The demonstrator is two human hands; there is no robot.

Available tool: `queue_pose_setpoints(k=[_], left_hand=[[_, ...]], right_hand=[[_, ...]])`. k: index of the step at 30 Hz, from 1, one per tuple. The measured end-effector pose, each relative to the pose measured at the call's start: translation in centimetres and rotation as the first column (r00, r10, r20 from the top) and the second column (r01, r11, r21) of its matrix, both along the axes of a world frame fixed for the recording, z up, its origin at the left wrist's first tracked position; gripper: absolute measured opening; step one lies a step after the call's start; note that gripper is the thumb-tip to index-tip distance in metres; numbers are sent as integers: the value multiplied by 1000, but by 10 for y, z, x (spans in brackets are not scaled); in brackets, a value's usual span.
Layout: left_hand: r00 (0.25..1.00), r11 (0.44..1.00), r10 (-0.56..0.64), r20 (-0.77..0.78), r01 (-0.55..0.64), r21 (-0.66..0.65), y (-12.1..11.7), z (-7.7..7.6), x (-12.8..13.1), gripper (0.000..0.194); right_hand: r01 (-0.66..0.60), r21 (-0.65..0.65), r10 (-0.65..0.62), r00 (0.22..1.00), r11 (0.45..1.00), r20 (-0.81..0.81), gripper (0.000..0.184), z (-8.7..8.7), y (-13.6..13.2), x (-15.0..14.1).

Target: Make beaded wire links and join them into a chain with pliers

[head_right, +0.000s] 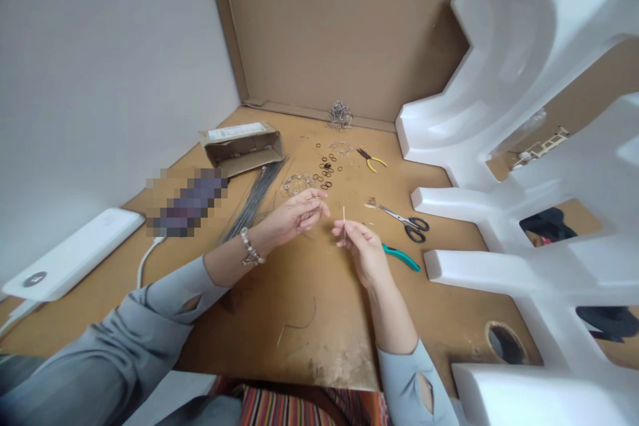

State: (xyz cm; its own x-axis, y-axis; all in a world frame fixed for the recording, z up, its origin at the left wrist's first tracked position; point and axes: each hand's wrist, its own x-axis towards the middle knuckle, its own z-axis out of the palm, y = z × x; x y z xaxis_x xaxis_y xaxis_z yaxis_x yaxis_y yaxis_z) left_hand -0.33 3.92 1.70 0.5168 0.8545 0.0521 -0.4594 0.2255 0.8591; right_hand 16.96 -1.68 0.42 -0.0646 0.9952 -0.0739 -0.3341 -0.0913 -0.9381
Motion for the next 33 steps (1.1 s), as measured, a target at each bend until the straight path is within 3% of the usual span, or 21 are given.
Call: queue_pose_setpoints(k=[4,8,11,17,21,24,28,33], left_hand=[[992,993,68,105,-57,-103,-2,0,5,19],[967,955,87,239,-12,-297,-9,-3,14,10],[952,934,97,291,14,-357,-17,-4,20,24],[963,967,-51,266,114,-229,-26,3,21,38],[976,983,-69,204,101,-151,-28,4,21,41],[993,994,-93,78,97,-56,-27,2,21,37],[995,997,-26,-95,33,70,-27,3,17,30],[952,973,-35,-303,102,208,-25,5,11,30]], right_hand=[[-84,-12,80,979,996,-190,14,3,-3,-3],[-10,-4,8,960,1000,-281,12,3,-2,-3],[20,-41,-33,939,999,-343,15,2,0,-2],[-60,-23,48,938,998,-344,12,0,0,-1],[-33,15,36,953,999,-300,12,6,-3,1],[-51,10,52,975,999,-217,15,10,-3,6],[-37,12,38,995,999,-93,19,10,-2,12],[-15,31,12,997,999,79,21,6,-3,14]])
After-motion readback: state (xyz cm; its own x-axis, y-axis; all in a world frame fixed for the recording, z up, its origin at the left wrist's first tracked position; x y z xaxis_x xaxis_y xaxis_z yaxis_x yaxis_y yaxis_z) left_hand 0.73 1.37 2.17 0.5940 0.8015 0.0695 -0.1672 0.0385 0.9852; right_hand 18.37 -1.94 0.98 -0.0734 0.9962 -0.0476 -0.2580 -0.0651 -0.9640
